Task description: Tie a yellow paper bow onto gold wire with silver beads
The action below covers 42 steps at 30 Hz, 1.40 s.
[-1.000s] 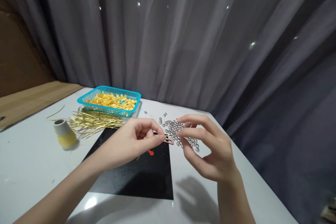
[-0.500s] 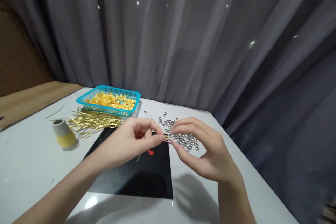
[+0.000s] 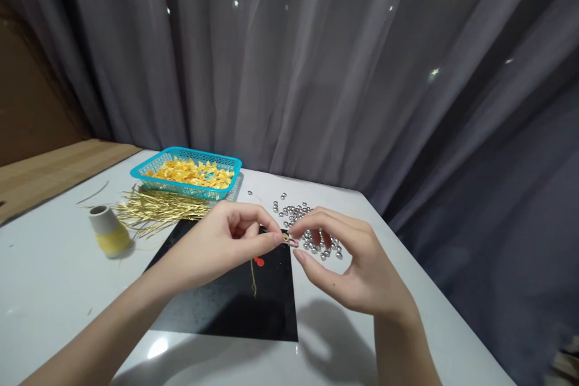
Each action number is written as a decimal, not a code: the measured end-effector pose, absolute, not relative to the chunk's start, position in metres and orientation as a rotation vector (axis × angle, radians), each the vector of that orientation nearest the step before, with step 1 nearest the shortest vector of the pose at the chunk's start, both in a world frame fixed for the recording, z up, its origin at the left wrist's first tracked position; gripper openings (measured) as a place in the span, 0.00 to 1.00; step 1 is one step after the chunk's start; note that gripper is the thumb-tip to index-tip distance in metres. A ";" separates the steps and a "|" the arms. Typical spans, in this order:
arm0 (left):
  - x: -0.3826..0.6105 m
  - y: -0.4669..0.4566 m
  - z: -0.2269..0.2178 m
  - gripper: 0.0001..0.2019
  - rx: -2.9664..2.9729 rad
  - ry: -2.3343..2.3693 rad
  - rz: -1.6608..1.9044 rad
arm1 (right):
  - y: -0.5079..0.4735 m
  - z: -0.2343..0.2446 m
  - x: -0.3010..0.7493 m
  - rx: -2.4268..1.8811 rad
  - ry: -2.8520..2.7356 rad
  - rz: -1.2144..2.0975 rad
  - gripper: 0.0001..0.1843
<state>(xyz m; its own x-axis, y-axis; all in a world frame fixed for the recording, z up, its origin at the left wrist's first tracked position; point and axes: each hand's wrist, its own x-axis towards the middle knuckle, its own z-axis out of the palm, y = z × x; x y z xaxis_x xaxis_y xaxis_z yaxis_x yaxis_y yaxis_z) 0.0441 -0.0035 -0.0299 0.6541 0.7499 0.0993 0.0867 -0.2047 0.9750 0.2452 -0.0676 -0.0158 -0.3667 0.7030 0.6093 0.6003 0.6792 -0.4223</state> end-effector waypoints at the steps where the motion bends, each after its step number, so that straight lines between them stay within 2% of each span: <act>1: 0.044 -0.004 -0.030 0.10 1.690 0.683 0.702 | -0.068 -0.016 0.245 -1.000 -2.081 0.159 0.10; 16: 0.041 -0.002 -0.031 0.11 1.681 0.678 0.729 | -0.066 -0.020 0.248 -1.002 -1.941 0.129 0.09; 23: 0.040 0.003 -0.033 0.12 1.685 0.674 0.760 | -0.067 -0.018 0.243 -1.011 -1.918 0.213 0.07; 28: 0.040 0.003 -0.032 0.11 1.645 0.671 0.758 | -0.067 -0.020 0.232 -0.978 -1.923 0.064 0.10; 36: 0.041 0.003 -0.032 0.13 1.644 0.721 0.793 | -0.067 -0.022 0.226 -0.915 -1.882 -0.165 0.08; 42: 0.040 0.003 -0.031 0.12 1.646 0.692 0.794 | -0.068 -0.024 0.227 -0.934 -1.881 -0.219 0.08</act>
<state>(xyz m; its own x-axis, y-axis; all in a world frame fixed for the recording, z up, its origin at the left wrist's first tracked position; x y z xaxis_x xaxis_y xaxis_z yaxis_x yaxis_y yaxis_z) 0.0405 0.0034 -0.0313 0.6011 0.7866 0.1416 0.0333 -0.2016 0.9789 0.2275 -0.0675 -0.0236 -0.2188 0.5078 0.8332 0.6858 0.6875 -0.2389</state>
